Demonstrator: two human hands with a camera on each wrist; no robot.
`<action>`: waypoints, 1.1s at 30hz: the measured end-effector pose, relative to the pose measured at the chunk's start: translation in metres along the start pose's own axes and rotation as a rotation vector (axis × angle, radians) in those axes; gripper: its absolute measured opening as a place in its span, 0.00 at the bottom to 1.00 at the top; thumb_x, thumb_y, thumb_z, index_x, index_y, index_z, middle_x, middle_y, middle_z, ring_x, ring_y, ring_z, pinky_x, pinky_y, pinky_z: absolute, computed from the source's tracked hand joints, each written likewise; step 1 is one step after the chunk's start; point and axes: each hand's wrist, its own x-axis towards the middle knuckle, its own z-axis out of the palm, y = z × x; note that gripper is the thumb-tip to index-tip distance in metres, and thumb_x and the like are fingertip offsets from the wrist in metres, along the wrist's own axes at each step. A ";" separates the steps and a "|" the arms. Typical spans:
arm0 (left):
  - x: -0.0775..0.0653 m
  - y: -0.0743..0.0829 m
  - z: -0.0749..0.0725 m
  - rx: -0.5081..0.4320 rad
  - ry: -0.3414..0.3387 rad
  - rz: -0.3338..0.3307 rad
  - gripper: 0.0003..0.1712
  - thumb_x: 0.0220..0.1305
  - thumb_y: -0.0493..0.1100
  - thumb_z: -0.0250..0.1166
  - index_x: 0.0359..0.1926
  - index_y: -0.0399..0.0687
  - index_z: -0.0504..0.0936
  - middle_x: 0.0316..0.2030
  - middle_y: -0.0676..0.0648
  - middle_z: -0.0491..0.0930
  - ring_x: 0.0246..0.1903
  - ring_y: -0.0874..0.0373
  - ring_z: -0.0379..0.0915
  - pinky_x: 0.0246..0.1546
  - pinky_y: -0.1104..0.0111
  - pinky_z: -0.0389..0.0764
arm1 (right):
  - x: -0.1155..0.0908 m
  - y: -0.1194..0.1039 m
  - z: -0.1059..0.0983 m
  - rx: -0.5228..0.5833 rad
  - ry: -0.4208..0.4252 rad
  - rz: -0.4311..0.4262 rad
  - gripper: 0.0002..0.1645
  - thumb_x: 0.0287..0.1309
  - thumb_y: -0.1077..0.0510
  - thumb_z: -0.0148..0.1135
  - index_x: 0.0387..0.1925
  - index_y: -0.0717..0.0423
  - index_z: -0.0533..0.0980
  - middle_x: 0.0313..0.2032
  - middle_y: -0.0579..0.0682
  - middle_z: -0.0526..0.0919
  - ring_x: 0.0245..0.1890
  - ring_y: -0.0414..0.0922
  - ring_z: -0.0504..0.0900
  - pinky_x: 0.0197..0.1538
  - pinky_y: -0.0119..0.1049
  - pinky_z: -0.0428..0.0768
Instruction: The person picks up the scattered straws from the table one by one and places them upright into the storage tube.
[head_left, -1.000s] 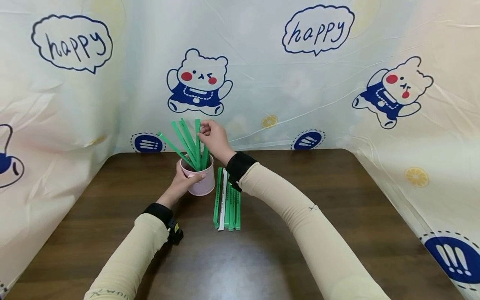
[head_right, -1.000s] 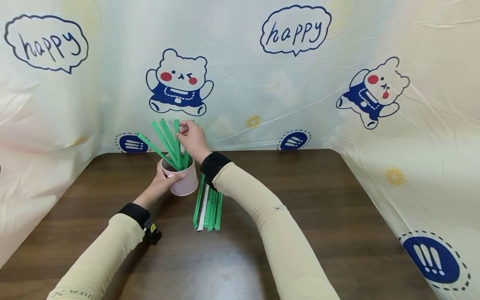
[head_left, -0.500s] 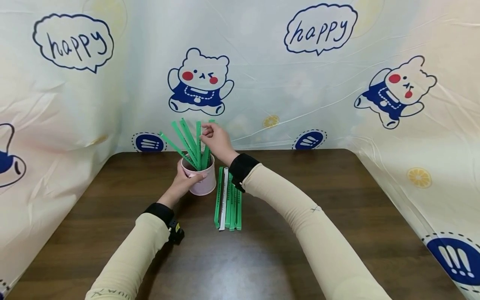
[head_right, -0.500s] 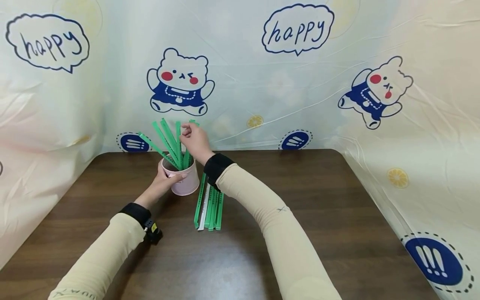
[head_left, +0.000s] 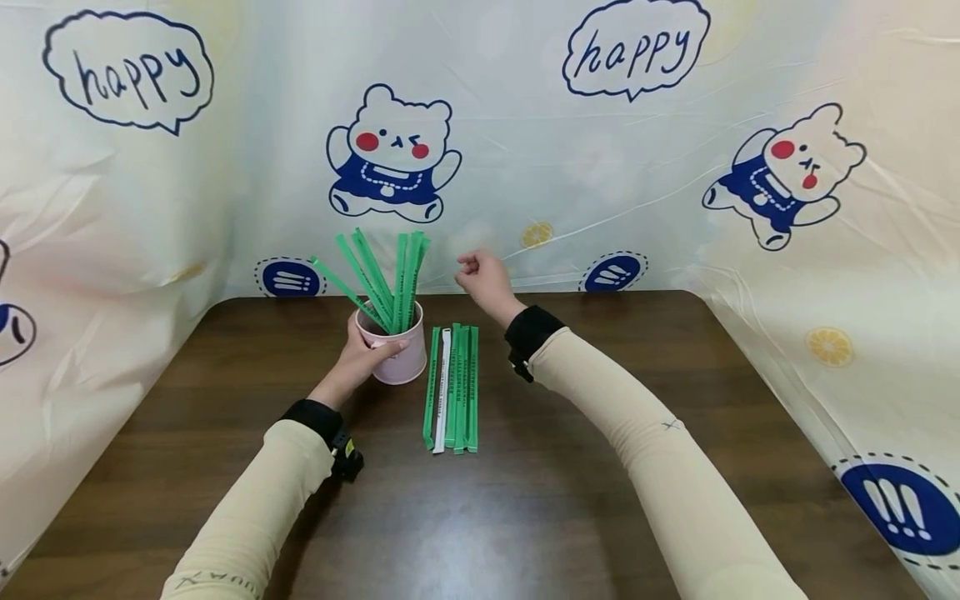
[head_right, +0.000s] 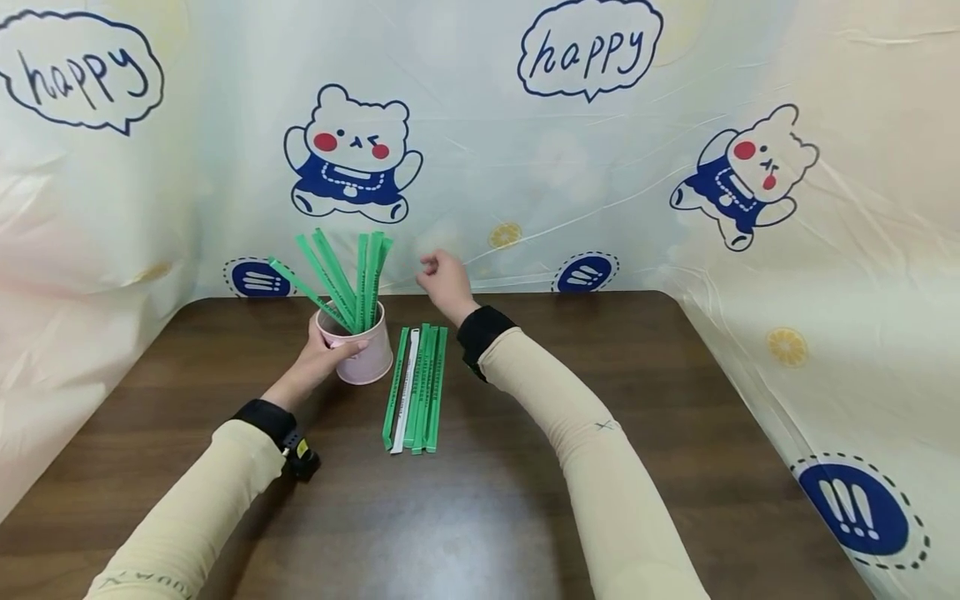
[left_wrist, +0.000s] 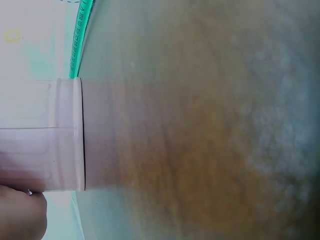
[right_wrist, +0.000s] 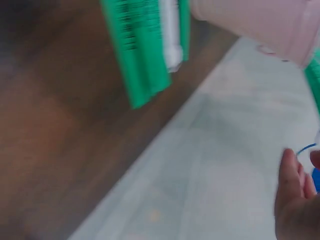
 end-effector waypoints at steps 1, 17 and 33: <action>0.000 0.000 0.000 0.001 -0.002 0.000 0.61 0.66 0.51 0.64 0.79 0.54 0.24 0.79 0.35 0.39 0.78 0.38 0.42 0.80 0.39 0.48 | -0.002 0.007 -0.001 -0.020 -0.022 0.030 0.20 0.70 0.65 0.56 0.61 0.67 0.75 0.52 0.64 0.82 0.48 0.57 0.83 0.52 0.40 0.82; -0.001 0.002 0.001 -0.007 -0.012 0.001 0.61 0.67 0.51 0.63 0.79 0.55 0.23 0.79 0.36 0.38 0.77 0.38 0.41 0.80 0.39 0.48 | -0.016 0.067 0.034 -0.314 -0.225 0.339 0.30 0.65 0.68 0.60 0.11 0.51 0.58 0.12 0.44 0.59 0.18 0.43 0.75 0.28 0.32 0.77; 0.000 0.000 -0.001 -0.021 -0.005 0.001 0.61 0.67 0.50 0.64 0.79 0.54 0.24 0.79 0.36 0.38 0.78 0.38 0.41 0.80 0.39 0.48 | -0.019 0.062 0.044 -0.281 -0.237 0.382 0.33 0.65 0.70 0.56 0.11 0.48 0.51 0.12 0.43 0.50 0.13 0.42 0.65 0.23 0.34 0.69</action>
